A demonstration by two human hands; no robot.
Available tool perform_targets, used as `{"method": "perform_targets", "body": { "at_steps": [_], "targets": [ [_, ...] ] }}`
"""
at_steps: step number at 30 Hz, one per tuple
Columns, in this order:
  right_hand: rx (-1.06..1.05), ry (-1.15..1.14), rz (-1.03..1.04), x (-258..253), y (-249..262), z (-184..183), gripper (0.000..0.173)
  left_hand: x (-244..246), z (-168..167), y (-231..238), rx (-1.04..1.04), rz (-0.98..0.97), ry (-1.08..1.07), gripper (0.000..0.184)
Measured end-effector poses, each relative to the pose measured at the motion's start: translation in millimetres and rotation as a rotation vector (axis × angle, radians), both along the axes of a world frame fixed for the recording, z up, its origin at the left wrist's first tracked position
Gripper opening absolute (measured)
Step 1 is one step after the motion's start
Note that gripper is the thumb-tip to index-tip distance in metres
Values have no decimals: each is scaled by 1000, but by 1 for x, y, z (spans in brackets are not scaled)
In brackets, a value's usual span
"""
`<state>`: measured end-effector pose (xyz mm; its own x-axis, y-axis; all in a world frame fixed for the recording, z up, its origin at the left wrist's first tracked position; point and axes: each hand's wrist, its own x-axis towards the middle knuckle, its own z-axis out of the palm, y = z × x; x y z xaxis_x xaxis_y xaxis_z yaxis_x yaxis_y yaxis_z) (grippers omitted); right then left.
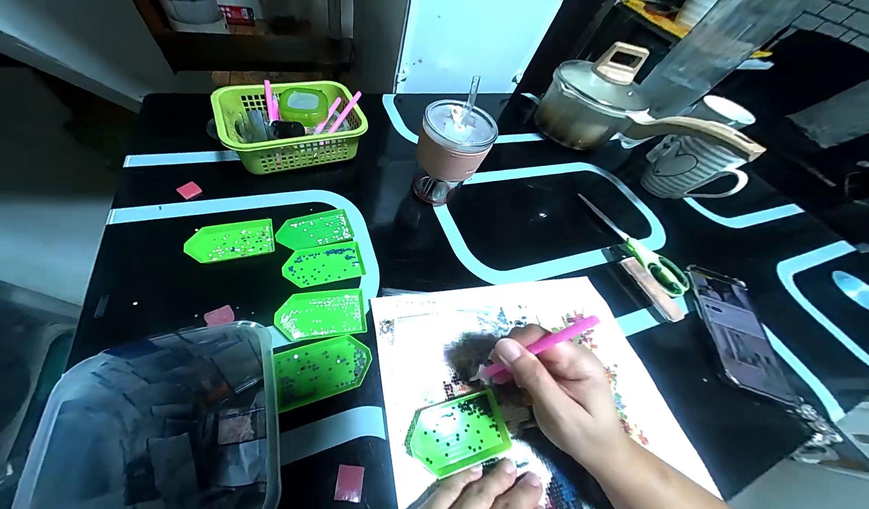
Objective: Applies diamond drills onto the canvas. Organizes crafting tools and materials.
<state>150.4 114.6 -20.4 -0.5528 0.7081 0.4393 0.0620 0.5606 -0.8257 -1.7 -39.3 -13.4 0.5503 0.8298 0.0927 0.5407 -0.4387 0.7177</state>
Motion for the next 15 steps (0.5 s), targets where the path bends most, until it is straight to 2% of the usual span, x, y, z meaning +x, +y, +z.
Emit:
{"method": "perform_targets", "body": {
  "at_steps": [2,5,15],
  "targets": [
    [-55,51,85,-1,-3,1,24,1,-1,0,6,1,-4,50],
    [7,0,179,-5,-8,0,28,0,-1,0,14,3,-8,51],
    [113,-79,201,-7,-7,0,32,0,-1,0,31,17,-13,50]
  ]
}}
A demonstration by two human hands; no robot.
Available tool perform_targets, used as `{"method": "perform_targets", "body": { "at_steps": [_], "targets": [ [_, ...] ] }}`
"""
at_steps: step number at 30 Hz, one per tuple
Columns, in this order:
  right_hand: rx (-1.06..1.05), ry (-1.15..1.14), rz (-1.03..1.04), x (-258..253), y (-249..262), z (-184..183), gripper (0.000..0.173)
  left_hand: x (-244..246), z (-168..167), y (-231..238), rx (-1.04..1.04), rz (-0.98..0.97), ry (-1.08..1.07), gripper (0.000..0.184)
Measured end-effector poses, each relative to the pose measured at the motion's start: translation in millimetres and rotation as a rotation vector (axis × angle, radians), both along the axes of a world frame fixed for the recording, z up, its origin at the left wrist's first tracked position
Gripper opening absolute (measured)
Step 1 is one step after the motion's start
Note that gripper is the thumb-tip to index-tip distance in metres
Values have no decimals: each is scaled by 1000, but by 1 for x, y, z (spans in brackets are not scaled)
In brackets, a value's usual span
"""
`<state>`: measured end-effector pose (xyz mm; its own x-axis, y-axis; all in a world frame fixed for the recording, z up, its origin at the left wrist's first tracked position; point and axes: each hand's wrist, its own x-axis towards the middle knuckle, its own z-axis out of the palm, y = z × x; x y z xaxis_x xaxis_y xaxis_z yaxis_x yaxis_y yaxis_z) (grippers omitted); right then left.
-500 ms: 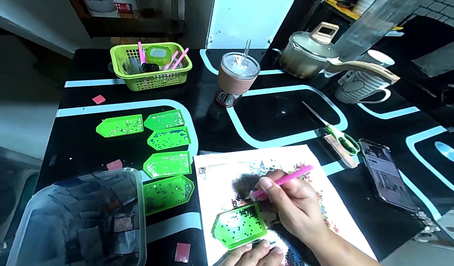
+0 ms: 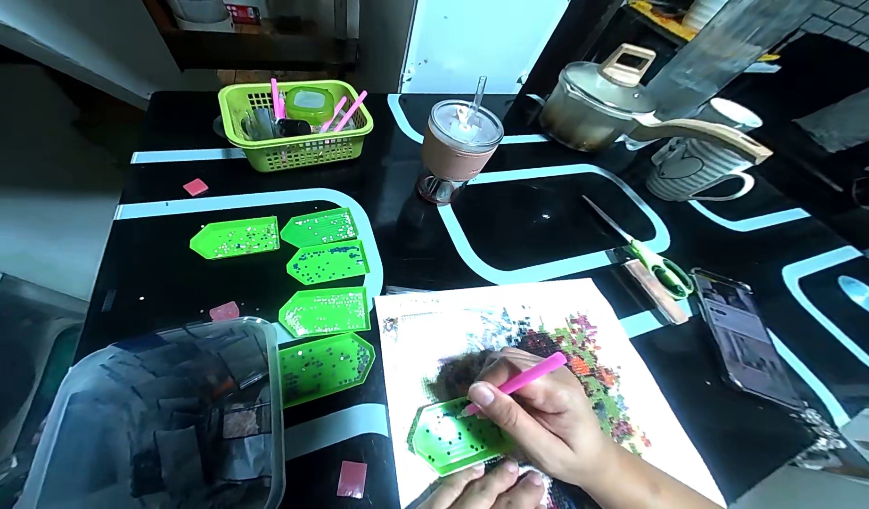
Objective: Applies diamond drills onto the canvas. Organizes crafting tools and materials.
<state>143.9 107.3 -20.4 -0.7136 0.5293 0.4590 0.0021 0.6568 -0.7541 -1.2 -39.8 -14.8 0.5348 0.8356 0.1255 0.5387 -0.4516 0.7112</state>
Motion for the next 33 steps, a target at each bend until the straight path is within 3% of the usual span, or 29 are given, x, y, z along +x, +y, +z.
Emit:
{"method": "perform_targets", "body": {
  "at_steps": [4,9,20,30,33],
  "targets": [
    [-185,74,-38,1,2,-2,28,0,0,1,-10,-11,19,51],
    [-291,98,-273,0,11,-3,22,0,0,1,-23,-7,10,49],
    [-204,67,-245,-3,11,-6,23,0,-1,0,-17,-9,14,49],
    [135,-58,-239,0,10,-1,30,0,0,0,-15,-10,7,50],
    [63,10,-203,1,7,0,29,-1,1,1,-24,-14,16,50]
  ]
}}
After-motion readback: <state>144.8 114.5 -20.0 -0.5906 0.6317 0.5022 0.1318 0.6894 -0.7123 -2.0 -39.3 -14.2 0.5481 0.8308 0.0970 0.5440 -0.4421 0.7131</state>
